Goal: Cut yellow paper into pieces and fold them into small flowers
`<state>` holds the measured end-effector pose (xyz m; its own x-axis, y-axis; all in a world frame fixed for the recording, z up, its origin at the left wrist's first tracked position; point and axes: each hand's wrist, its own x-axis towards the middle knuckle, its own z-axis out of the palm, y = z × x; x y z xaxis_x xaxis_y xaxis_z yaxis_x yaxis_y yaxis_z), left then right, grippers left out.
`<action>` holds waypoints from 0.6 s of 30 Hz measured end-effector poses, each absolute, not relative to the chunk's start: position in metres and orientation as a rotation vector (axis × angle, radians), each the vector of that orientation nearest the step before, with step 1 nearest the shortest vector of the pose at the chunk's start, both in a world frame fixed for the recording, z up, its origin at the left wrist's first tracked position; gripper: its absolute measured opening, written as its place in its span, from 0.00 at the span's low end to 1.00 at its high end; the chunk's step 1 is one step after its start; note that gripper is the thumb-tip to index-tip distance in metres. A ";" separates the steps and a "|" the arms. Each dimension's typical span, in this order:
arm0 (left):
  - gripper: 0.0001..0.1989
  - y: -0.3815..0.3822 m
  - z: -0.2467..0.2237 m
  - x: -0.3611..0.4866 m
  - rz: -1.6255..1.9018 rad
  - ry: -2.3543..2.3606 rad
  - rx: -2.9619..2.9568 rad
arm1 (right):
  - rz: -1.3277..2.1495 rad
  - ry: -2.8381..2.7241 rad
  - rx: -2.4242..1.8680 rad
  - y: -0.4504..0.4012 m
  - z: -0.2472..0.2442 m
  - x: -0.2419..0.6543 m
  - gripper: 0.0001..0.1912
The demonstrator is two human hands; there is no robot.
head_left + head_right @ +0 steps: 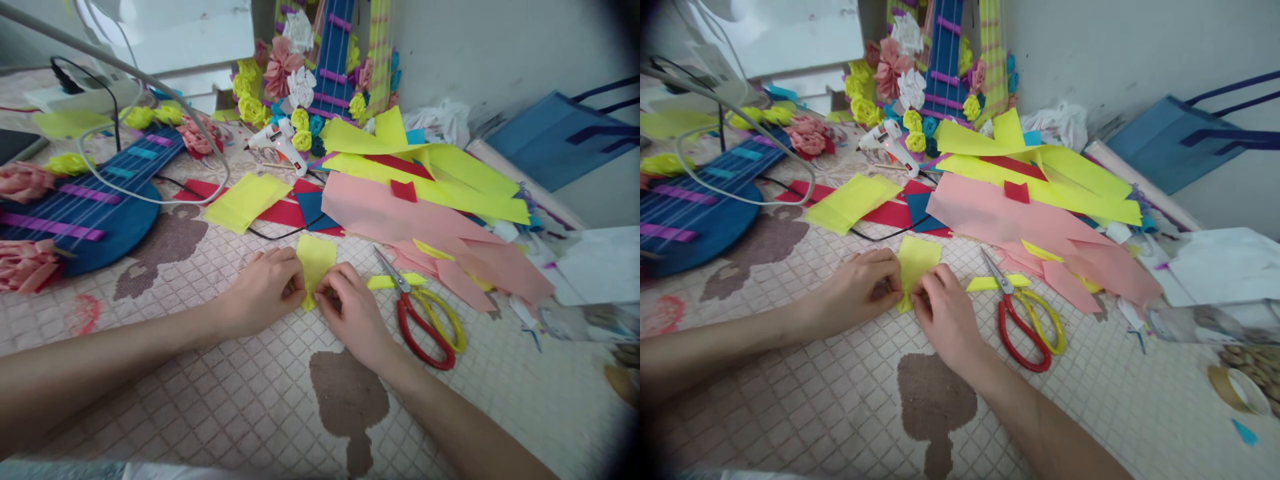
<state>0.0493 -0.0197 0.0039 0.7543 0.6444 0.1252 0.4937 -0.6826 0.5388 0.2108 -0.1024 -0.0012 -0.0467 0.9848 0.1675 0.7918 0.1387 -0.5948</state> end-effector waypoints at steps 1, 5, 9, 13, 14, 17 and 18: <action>0.03 -0.020 0.004 0.049 0.414 0.864 2.470 | 0.467 -1.887 -1.701 -0.102 -0.001 0.211 0.06; 0.03 -0.021 0.004 0.049 0.415 0.877 2.475 | 0.460 -1.886 -1.697 -0.103 -0.002 0.211 0.06; 0.03 -0.022 0.005 0.049 0.425 0.882 2.475 | 0.462 -1.896 -1.680 -0.103 -0.002 0.210 0.06; 0.03 -0.024 0.005 0.048 0.449 0.902 2.452 | 0.456 -1.906 -1.669 -0.103 -0.002 0.210 0.06; 0.03 -0.025 0.005 0.047 0.453 0.898 2.446 | 0.453 -1.908 -1.668 -0.103 -0.002 0.209 0.06; 0.03 -0.024 0.004 0.047 0.435 0.862 2.449 | 0.458 -1.919 -1.666 -0.103 -0.001 0.208 0.06; 0.03 -0.024 0.004 0.046 0.428 0.850 2.454 | 0.462 -1.920 -1.667 -0.103 0.000 0.208 0.06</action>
<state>0.0465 -0.0243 0.0042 0.7552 0.6432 0.1266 0.4847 -0.6779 0.5528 0.2084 -0.1030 -0.0003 -0.0793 0.9805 0.1796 0.7913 0.1715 -0.5869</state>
